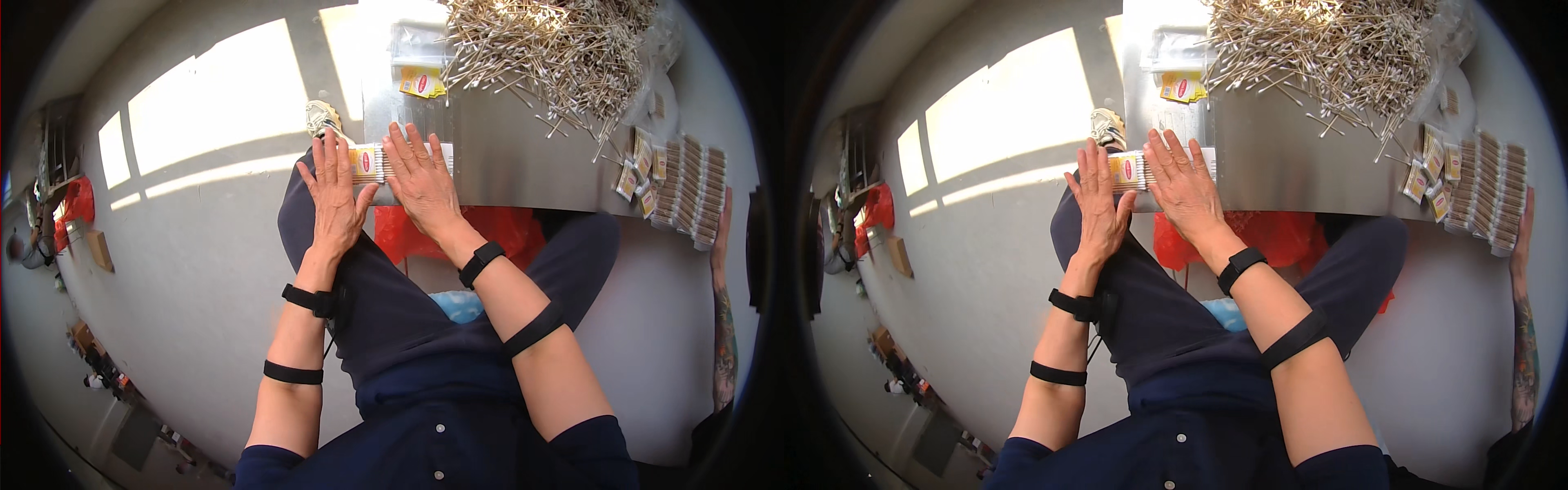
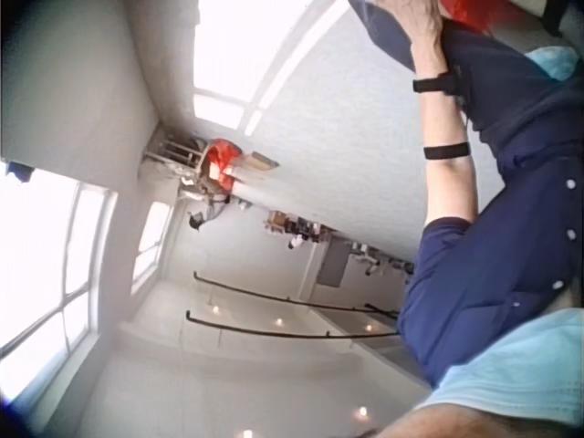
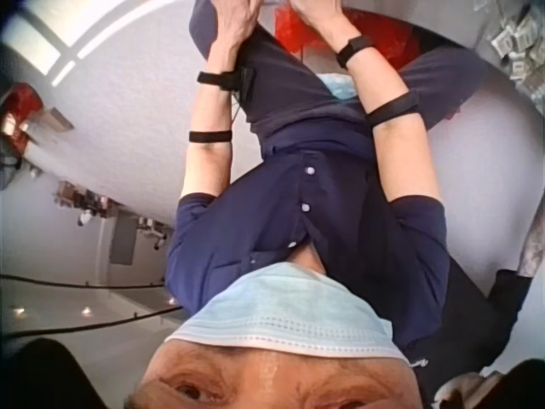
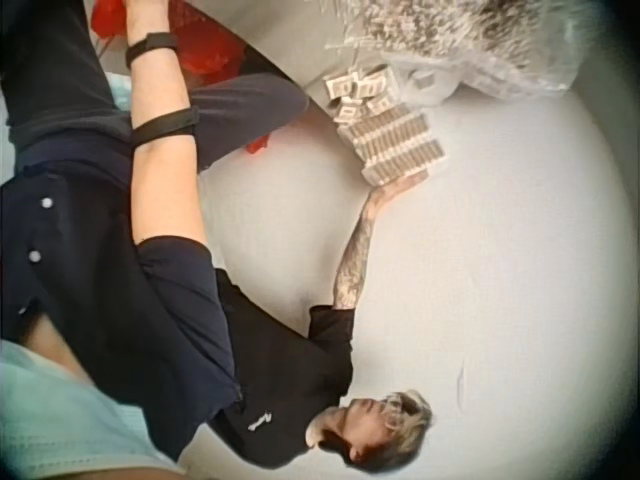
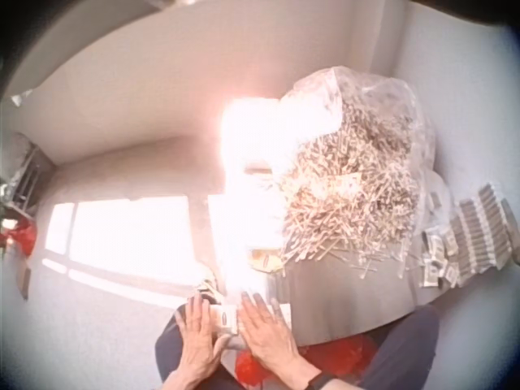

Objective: Packing bundles of cotton swabs into plastic bags.

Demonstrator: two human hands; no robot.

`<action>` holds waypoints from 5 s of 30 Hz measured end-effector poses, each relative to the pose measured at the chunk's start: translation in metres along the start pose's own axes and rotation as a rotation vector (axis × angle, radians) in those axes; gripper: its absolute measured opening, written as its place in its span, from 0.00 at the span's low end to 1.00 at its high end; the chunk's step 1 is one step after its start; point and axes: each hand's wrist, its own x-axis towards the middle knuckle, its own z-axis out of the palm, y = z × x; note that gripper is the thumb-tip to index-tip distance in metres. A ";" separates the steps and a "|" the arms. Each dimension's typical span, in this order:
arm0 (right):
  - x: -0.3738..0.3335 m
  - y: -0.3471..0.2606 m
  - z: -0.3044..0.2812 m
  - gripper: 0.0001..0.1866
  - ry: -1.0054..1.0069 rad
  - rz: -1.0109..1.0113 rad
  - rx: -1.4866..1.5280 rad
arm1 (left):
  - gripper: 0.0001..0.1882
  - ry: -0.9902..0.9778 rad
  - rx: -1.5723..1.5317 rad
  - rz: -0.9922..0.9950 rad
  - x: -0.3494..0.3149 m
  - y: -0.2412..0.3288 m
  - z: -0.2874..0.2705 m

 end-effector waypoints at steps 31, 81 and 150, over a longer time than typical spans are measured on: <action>0.012 0.010 -0.013 0.24 0.483 0.259 1.013 | 0.21 0.388 -0.684 -0.472 0.022 -0.027 0.019; 0.043 -0.059 0.018 0.21 0.577 0.412 1.170 | 0.18 0.435 -0.420 -0.403 0.024 -0.009 0.015; -0.074 0.205 -0.087 0.09 0.314 0.414 0.371 | 0.10 0.092 -0.038 0.478 0.068 0.127 0.068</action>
